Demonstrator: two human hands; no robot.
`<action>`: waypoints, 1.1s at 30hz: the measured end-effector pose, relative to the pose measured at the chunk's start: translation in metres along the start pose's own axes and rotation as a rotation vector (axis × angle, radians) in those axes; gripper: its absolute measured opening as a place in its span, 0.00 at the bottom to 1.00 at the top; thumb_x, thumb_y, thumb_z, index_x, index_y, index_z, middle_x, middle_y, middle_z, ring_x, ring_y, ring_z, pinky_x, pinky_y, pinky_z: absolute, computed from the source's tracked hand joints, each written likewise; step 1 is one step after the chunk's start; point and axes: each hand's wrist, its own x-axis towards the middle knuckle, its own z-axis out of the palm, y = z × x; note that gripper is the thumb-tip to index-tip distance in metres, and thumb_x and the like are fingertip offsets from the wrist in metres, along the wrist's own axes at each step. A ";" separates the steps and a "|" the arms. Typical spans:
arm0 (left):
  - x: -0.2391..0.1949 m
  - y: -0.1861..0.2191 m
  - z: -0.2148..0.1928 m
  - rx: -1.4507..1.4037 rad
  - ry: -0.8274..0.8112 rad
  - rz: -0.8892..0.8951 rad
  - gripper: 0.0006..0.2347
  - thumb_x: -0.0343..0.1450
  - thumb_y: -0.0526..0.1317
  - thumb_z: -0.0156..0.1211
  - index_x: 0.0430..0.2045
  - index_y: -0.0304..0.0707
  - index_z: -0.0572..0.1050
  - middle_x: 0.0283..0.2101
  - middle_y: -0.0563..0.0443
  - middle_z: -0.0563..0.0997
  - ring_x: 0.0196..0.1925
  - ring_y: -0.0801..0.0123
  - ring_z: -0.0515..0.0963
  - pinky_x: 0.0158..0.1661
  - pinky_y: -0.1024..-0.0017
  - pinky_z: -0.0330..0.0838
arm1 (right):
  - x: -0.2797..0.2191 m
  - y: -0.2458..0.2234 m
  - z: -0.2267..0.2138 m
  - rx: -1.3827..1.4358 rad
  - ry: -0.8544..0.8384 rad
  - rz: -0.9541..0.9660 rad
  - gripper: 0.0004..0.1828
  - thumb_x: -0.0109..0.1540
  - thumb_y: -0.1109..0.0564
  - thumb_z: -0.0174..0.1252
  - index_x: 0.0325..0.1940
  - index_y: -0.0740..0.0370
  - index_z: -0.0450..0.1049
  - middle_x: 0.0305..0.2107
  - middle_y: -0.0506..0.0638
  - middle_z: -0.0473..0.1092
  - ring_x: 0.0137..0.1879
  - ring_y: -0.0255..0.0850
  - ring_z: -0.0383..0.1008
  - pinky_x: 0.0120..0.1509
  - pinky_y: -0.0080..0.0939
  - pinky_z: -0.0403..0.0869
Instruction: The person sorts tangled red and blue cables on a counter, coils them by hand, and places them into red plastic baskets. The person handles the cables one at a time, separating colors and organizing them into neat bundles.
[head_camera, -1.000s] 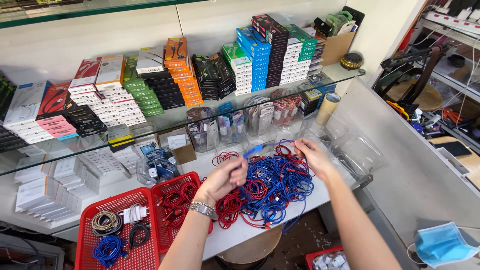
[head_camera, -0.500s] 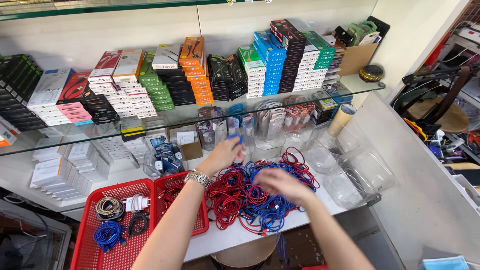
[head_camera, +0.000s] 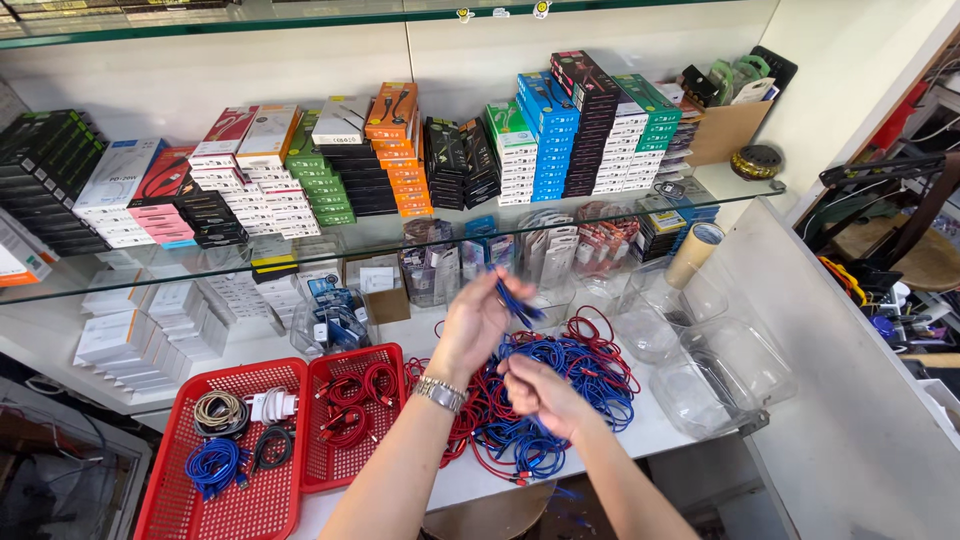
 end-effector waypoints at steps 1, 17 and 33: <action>0.008 0.005 -0.001 0.198 0.073 0.096 0.08 0.78 0.40 0.44 0.37 0.35 0.70 0.34 0.51 0.83 0.43 0.65 0.81 0.57 0.62 0.71 | -0.005 0.005 -0.001 0.074 -0.066 0.043 0.11 0.71 0.53 0.52 0.45 0.64 0.71 0.20 0.40 0.57 0.21 0.27 0.52 0.22 0.27 0.55; -0.038 -0.014 -0.077 2.173 -0.385 0.282 0.08 0.70 0.33 0.51 0.39 0.28 0.71 0.28 0.35 0.81 0.36 0.47 0.83 0.40 0.55 0.76 | -0.001 -0.083 -0.039 -1.374 0.773 0.085 0.10 0.64 0.61 0.58 0.50 0.59 0.76 0.25 0.44 0.75 0.32 0.33 0.78 0.38 0.38 0.76; -0.049 0.031 -0.079 0.039 -0.453 -0.515 0.12 0.85 0.40 0.47 0.30 0.36 0.69 0.22 0.64 0.62 0.23 0.79 0.61 0.48 0.66 0.73 | 0.024 -0.072 -0.079 -1.436 0.458 -0.525 0.14 0.60 0.48 0.63 0.37 0.62 0.82 0.25 0.37 0.74 0.31 0.25 0.72 0.35 0.26 0.68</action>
